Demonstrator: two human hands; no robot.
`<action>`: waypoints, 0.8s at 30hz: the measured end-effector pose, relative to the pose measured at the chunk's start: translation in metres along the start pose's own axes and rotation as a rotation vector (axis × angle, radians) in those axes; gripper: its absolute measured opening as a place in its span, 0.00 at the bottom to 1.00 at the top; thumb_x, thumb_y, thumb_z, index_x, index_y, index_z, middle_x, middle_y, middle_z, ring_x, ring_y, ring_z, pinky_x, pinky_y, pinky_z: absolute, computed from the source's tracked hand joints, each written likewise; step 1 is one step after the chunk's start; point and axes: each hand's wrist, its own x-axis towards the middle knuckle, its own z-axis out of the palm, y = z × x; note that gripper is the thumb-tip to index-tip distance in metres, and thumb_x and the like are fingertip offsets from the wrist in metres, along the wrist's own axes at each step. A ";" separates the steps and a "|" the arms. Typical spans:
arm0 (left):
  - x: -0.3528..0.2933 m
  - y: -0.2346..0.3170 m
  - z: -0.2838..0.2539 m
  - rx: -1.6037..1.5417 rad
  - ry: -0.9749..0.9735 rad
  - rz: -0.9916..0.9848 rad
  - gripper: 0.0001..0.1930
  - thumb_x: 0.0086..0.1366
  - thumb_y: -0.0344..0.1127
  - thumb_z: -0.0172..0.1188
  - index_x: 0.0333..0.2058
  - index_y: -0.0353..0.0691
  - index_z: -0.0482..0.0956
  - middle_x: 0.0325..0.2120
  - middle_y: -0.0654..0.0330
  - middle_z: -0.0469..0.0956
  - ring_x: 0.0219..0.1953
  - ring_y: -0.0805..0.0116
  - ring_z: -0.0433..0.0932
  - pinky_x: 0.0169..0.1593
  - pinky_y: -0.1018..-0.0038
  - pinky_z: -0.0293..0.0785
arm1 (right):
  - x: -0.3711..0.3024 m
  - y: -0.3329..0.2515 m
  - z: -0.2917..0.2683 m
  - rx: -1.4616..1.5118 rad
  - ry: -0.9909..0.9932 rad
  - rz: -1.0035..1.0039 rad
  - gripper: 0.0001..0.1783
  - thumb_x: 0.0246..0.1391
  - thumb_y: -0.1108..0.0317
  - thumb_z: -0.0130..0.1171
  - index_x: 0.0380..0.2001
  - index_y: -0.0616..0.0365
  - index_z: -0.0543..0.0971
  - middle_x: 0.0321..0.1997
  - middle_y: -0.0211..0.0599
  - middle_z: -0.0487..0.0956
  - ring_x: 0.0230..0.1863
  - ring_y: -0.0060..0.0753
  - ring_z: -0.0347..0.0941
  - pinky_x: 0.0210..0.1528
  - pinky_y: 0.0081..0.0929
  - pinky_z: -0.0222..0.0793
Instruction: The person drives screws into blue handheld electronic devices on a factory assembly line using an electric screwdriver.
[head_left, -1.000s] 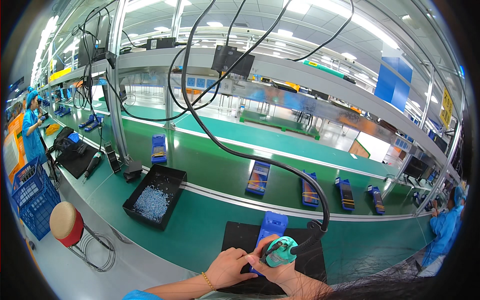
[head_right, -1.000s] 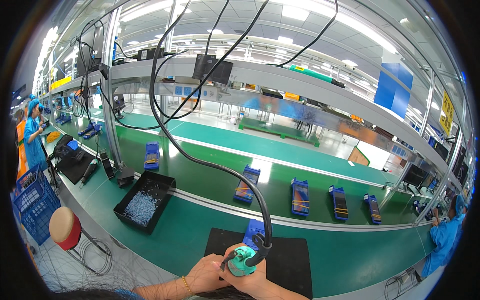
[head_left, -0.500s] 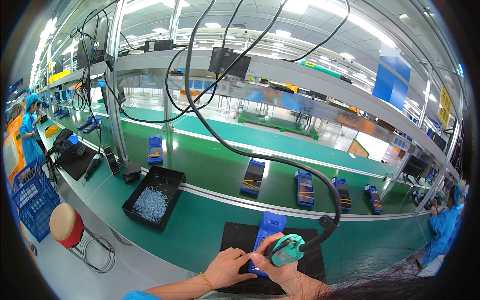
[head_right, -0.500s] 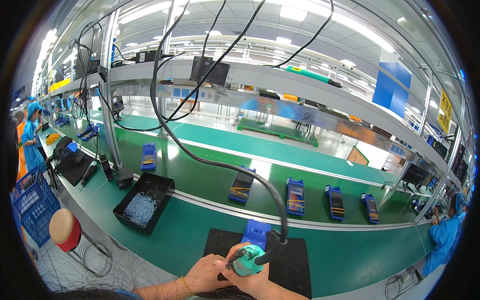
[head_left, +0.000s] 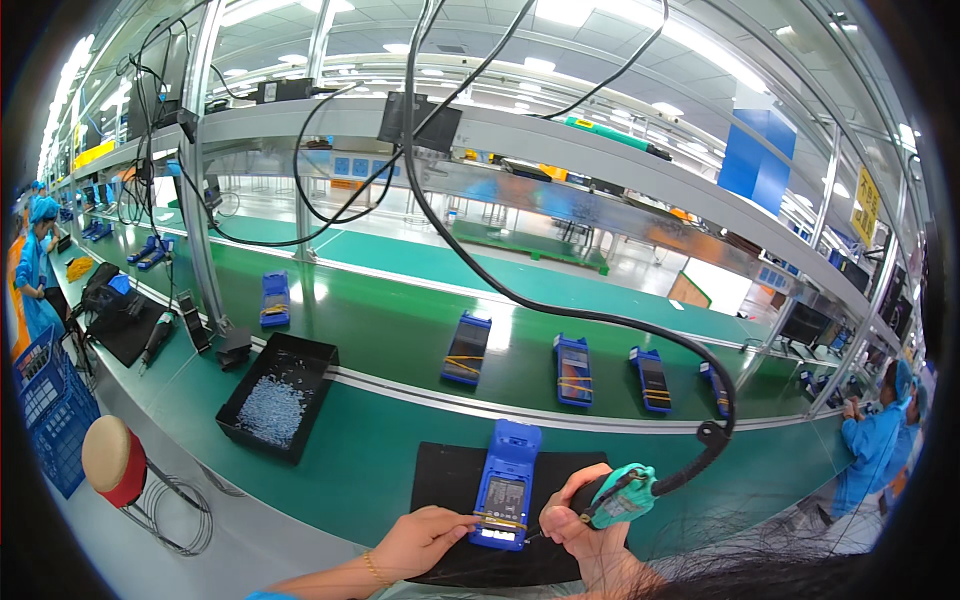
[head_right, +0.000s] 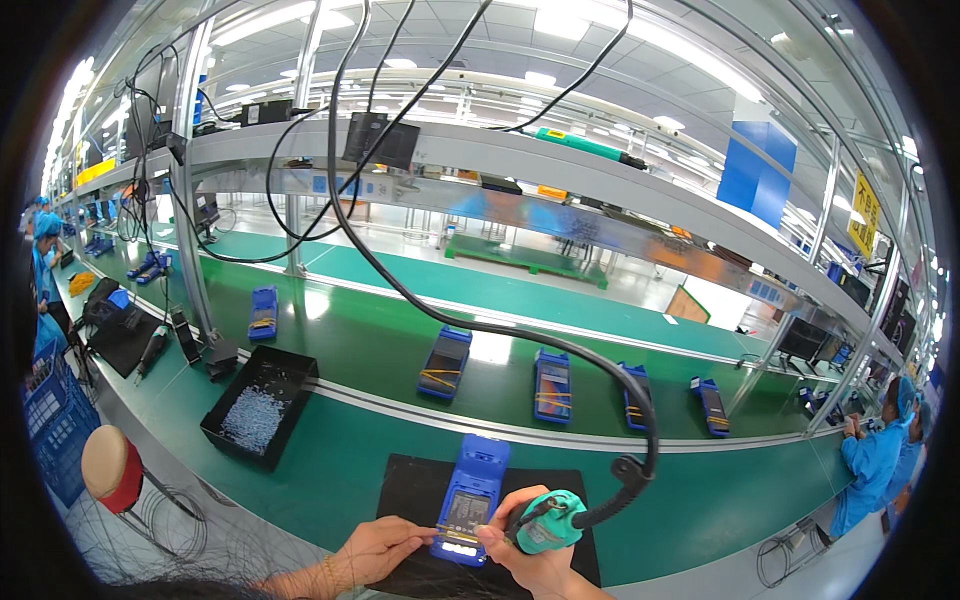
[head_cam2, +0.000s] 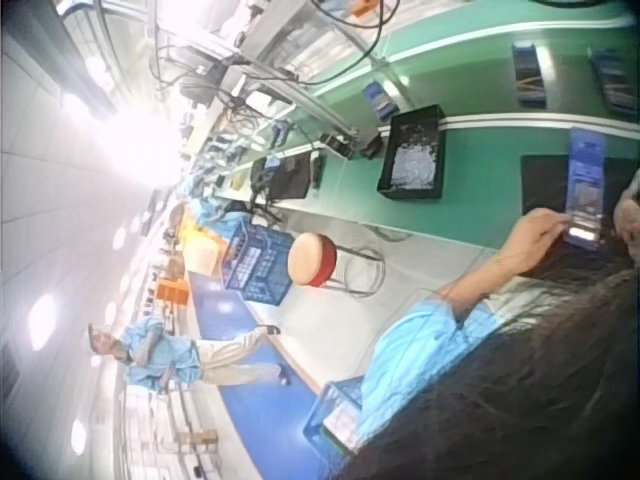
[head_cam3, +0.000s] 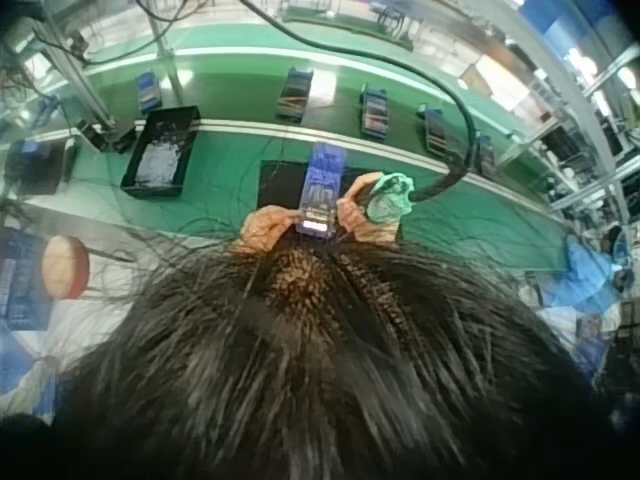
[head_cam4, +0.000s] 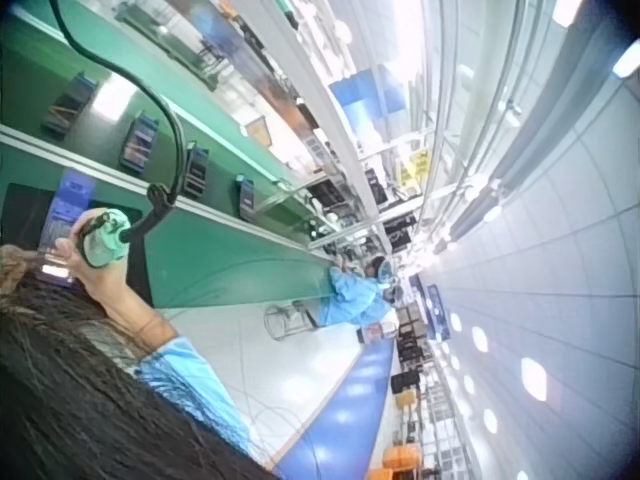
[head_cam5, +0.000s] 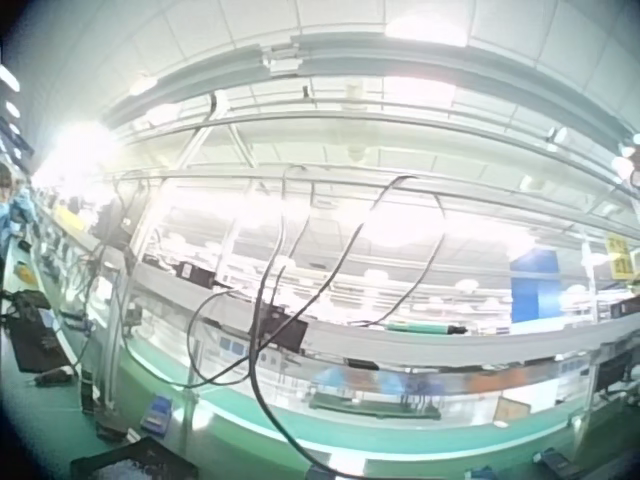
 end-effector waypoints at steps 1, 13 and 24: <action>-0.002 0.007 -0.001 -0.196 -0.041 -0.160 0.11 0.67 0.34 0.54 0.46 0.43 0.80 0.36 0.65 0.80 0.33 0.75 0.73 0.37 0.80 0.72 | -0.001 0.001 -0.003 -0.009 0.008 0.000 0.17 0.46 0.82 0.66 0.36 0.62 0.69 0.23 0.35 0.74 0.20 0.19 0.71 0.21 0.15 0.67; -0.003 0.024 0.015 -0.276 -0.369 0.300 0.08 0.57 0.29 0.57 0.36 0.34 0.78 0.39 0.56 0.77 0.41 0.64 0.77 0.47 0.71 0.73 | -0.004 0.011 -0.008 -0.054 0.050 0.055 0.17 0.44 0.84 0.66 0.37 0.63 0.73 0.25 0.31 0.75 0.25 0.17 0.71 0.26 0.14 0.67; 0.002 0.006 0.050 -2.465 -0.801 -0.803 0.09 0.68 0.36 0.44 0.38 0.38 0.71 0.31 0.60 0.72 0.37 0.65 0.72 0.43 0.70 0.68 | -0.007 0.017 -0.012 -0.047 0.019 0.055 0.16 0.44 0.82 0.67 0.36 0.61 0.72 0.27 0.30 0.75 0.28 0.17 0.72 0.30 0.15 0.68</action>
